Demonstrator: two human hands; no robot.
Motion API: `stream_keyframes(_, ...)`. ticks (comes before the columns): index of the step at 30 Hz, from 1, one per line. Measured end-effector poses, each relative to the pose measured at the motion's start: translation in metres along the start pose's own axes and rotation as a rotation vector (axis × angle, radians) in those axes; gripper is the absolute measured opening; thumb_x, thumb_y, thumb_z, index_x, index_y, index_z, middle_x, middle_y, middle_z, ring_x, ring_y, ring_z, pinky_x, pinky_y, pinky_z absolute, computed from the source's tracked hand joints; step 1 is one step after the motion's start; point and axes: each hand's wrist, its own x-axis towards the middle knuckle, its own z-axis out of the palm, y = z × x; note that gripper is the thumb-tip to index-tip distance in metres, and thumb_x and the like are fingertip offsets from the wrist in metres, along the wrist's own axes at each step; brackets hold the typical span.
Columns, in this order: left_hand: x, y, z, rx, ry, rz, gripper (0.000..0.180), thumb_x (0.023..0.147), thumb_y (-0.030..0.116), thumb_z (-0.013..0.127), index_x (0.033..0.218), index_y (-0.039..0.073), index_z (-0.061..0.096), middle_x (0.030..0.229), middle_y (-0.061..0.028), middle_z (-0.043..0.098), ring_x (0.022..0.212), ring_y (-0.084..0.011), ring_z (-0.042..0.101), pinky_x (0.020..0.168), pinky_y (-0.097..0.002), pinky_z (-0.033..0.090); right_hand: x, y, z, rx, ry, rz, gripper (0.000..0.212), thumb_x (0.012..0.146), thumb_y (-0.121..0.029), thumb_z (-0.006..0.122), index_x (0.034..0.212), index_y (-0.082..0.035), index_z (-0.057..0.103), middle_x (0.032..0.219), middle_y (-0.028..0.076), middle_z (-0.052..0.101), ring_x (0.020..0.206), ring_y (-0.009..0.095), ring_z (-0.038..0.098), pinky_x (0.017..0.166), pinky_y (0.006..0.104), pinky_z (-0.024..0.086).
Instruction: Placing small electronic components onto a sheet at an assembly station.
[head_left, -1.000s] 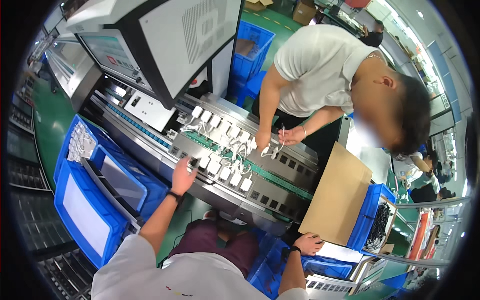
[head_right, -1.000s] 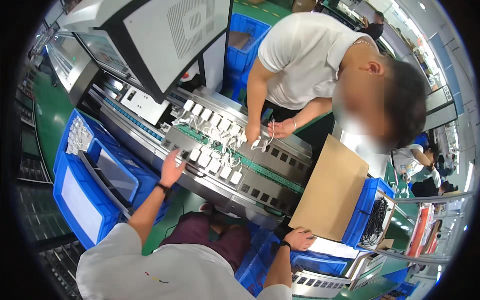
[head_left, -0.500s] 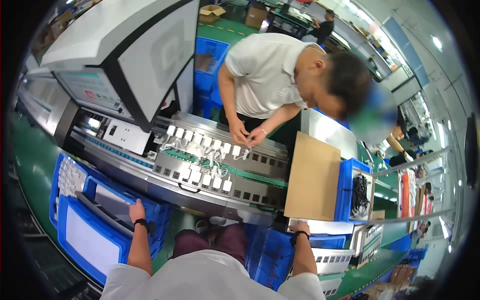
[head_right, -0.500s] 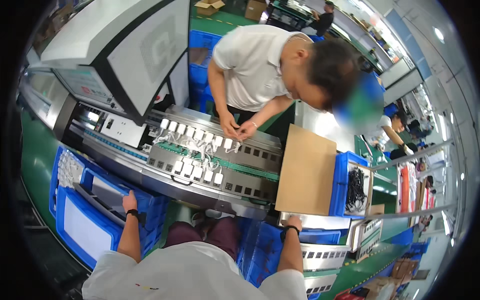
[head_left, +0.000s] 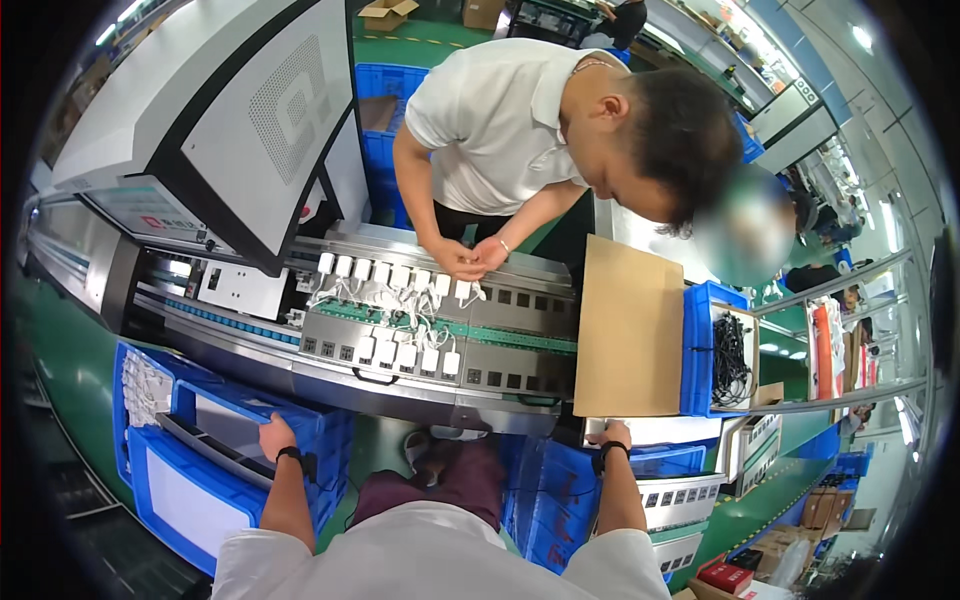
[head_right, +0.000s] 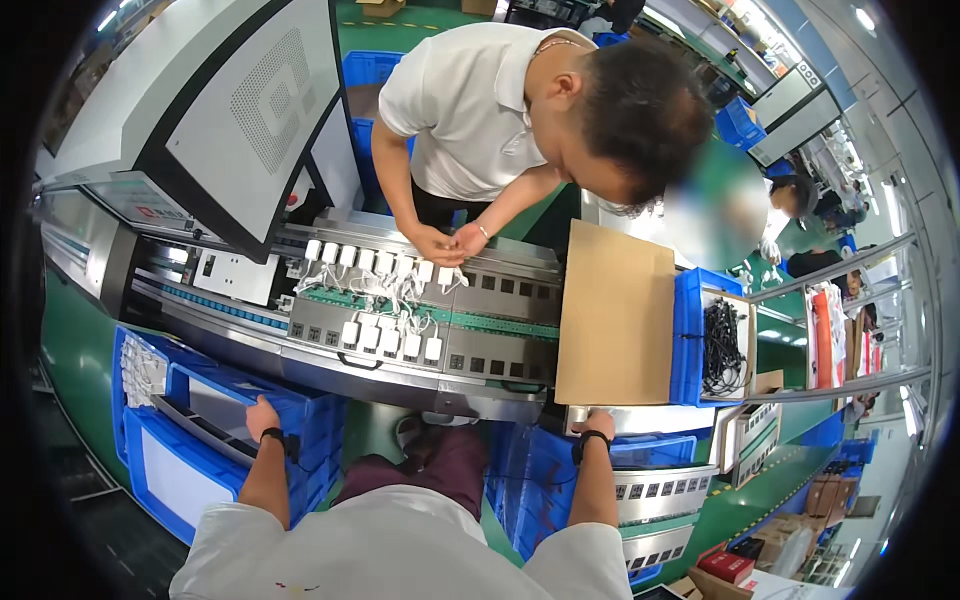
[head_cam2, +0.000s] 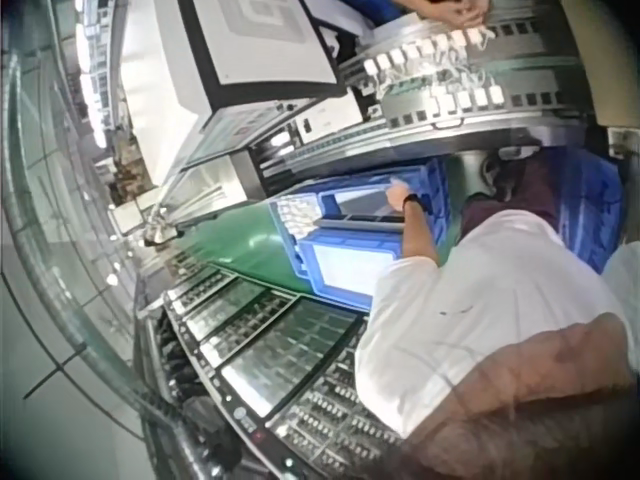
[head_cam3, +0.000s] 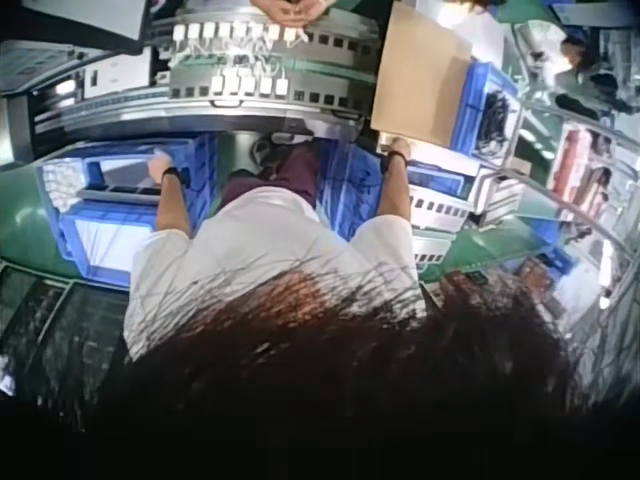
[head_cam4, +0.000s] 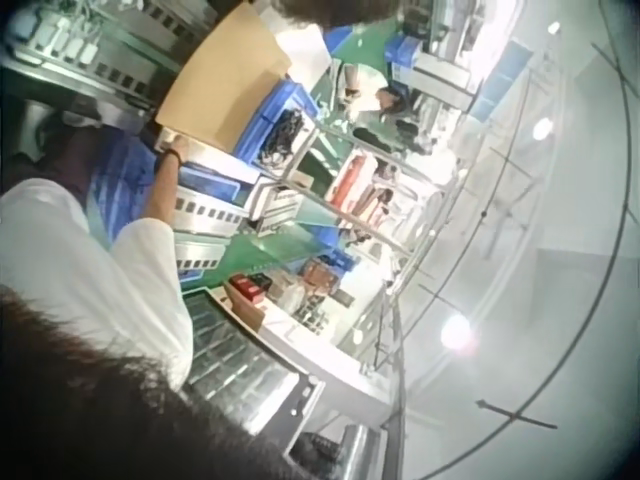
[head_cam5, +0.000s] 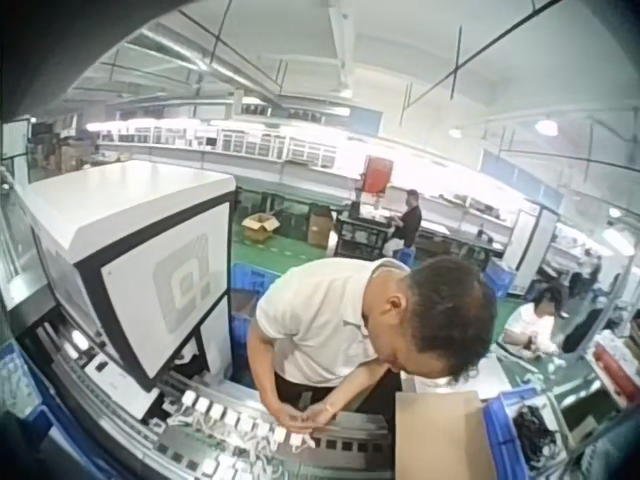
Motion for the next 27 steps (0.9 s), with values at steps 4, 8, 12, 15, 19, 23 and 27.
stream_keyframes(4,0.006,-0.003,0.007,-0.017,0.005,0.025,0.055,0.091,0.044,0.049,0.108,-0.005,0.067,0.113,-0.0301,0.065,0.108,-0.0461,0.061,0.095,-0.0514,0.047,-0.006,-0.006,-0.007,0.019,-0.021,0.043,0.062,0.051,-0.039,0.094,0.098,-0.004,0.074,0.103,0.016,0.073,0.099,0.03,0.07,0.087,0.04,0.056)
stream_keyframes(8,0.014,-0.014,0.011,-0.006,-0.012,0.043,0.056,0.092,0.045,0.048,0.108,-0.006,0.067,0.113,-0.0306,0.065,0.108,-0.0468,0.061,0.095,-0.0517,0.046,-0.012,-0.013,-0.011,0.03,0.003,0.035,0.065,0.05,-0.04,0.095,0.1,-0.004,0.074,0.106,0.016,0.072,0.101,0.029,0.07,0.088,0.0397,0.055)
stream_keyframes(12,0.033,-0.027,0.026,0.02,-0.024,0.064,0.059,0.093,0.046,0.048,0.108,-0.007,0.066,0.114,-0.0304,0.065,0.109,-0.0468,0.06,0.096,-0.052,0.046,-0.018,-0.019,-0.009,-0.006,0.059,0.088,0.057,0.053,-0.038,0.094,0.101,-0.013,0.076,0.109,0.012,0.073,0.102,0.029,0.07,0.086,0.0423,0.057)
stream_keyframes(15,0.029,-0.025,0.024,0.013,-0.024,0.085,0.061,0.093,0.048,0.047,0.11,-0.008,0.066,0.116,-0.0303,0.064,0.111,-0.0464,0.06,0.097,-0.0518,0.046,-0.019,-0.016,-0.009,0.026,0.005,0.152,0.058,0.053,-0.039,0.094,0.103,-0.015,0.076,0.111,0.01,0.072,0.105,0.028,0.069,0.087,0.0413,0.057)
stream_keyframes(19,0.026,-0.02,0.017,0.036,-0.064,0.11,0.062,0.093,0.05,0.047,0.113,-0.007,0.065,0.118,-0.0296,0.064,0.112,-0.0461,0.059,0.099,-0.0511,0.045,-0.025,-0.02,-0.015,0.053,0.014,0.139,0.061,0.055,-0.041,0.093,0.103,-0.008,0.074,0.109,0.014,0.072,0.103,0.029,0.069,0.089,0.041,0.056)
stream_keyframes(23,0.012,-0.01,0.008,0.016,-0.08,0.07,0.062,0.094,0.05,0.046,0.114,-0.006,0.065,0.118,-0.0283,0.064,0.113,-0.0459,0.059,0.1,-0.0505,0.045,-0.027,-0.02,-0.016,0.05,0.038,0.132,0.06,0.055,-0.041,0.093,0.102,-0.009,0.075,0.109,0.013,0.072,0.102,0.028,0.069,0.088,0.0413,0.056)
stream_keyframes(27,0.021,-0.019,0.016,0.013,-0.057,0.069,0.062,0.094,0.049,0.045,0.115,-0.006,0.065,0.119,-0.0278,0.064,0.114,-0.0453,0.059,0.1,-0.0502,0.045,-0.02,-0.019,-0.011,0.045,0.033,0.147,0.06,0.055,-0.041,0.094,0.102,-0.009,0.075,0.108,0.013,0.072,0.101,0.028,0.07,0.088,0.0415,0.056)
